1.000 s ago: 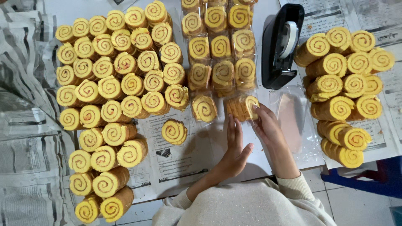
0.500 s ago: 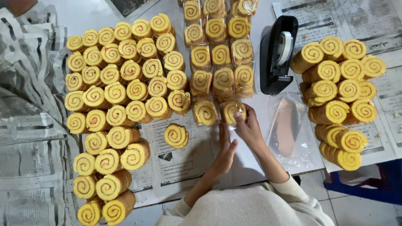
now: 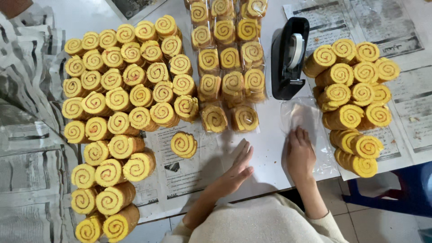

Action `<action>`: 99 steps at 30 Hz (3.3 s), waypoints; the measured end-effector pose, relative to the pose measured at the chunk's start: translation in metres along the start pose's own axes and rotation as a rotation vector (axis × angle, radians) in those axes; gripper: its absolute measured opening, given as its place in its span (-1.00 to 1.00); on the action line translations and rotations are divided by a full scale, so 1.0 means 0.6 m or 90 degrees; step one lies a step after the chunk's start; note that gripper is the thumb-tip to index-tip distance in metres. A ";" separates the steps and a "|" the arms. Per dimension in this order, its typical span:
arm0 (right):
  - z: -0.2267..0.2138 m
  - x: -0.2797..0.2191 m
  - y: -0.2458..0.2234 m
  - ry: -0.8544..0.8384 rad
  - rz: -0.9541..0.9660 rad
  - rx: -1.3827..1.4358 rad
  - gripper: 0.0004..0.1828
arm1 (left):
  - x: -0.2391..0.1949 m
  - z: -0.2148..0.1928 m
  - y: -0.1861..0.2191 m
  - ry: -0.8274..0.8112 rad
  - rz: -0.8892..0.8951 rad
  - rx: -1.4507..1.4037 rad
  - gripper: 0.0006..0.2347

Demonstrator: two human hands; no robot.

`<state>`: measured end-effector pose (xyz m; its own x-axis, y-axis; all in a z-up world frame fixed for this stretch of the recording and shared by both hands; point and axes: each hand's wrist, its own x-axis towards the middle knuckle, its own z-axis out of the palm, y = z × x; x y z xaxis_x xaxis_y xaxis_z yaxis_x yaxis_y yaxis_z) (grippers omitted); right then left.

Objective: The person packages yellow cake rolls by hand into plastic bags on a table, using a tape dispenser to seal the bags.

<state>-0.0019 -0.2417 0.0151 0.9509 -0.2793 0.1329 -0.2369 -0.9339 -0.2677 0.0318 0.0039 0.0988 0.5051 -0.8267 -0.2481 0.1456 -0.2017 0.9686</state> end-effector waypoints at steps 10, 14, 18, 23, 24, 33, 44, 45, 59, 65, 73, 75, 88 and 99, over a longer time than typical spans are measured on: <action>-0.066 -0.016 -0.096 0.302 -0.141 0.194 -0.74 | 0.074 0.040 -0.041 0.093 0.100 -0.234 -0.35; -0.120 -0.022 -0.163 0.208 -0.243 0.373 -0.42 | 0.129 0.045 -0.126 0.337 0.206 -0.293 -0.81; -0.096 -0.013 -0.128 0.153 -0.127 0.524 -0.43 | 0.067 0.008 -0.050 0.305 0.174 -0.235 -0.77; -0.013 -0.011 -0.112 -0.071 0.130 0.858 -0.69 | 0.006 -0.008 -0.007 0.355 0.151 -0.093 -0.75; -0.016 -0.004 -0.125 -0.069 0.129 0.859 -0.69 | -0.011 -0.010 0.012 0.354 0.152 -0.092 -0.75; -0.052 -0.013 -0.221 -0.096 -0.051 0.209 -0.56 | -0.106 0.005 -0.048 0.515 -0.172 0.142 -0.76; 0.063 0.036 -0.374 0.151 -0.476 0.214 -0.61 | -0.110 0.010 -0.139 0.704 0.042 0.750 -0.80; 0.047 0.042 -0.393 0.157 -0.479 0.215 -0.61 | -0.113 0.009 -0.159 0.709 0.046 0.754 -0.80; 0.081 0.089 -0.443 -0.040 -0.687 0.032 -0.23 | -0.121 0.018 -0.149 0.517 0.091 0.784 -0.56; 0.090 0.087 -0.443 -0.116 -0.663 0.067 -0.24 | -0.109 0.032 -0.170 0.541 0.131 0.800 -0.56; 0.103 0.091 -0.432 -0.165 -0.615 0.176 -0.27 | -0.076 0.041 -0.201 0.535 0.179 0.805 -0.61; 0.077 0.089 -0.425 -0.184 -0.604 0.243 -0.28 | -0.072 0.048 -0.197 0.528 0.186 0.784 -0.63; -0.095 0.006 -0.213 -0.154 -0.197 0.305 -0.28 | -0.044 0.080 -0.189 0.539 0.190 0.780 -0.58; -0.044 -0.080 -0.158 -0.096 -0.099 0.207 -0.25 | -0.059 0.111 -0.187 0.593 0.243 0.777 -0.55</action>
<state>-0.0306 -0.1458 0.0594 0.9948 -0.0823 0.0605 -0.0359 -0.8362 -0.5472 -0.0592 0.0209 0.0004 0.7405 -0.4192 0.5253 -0.6192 -0.7294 0.2908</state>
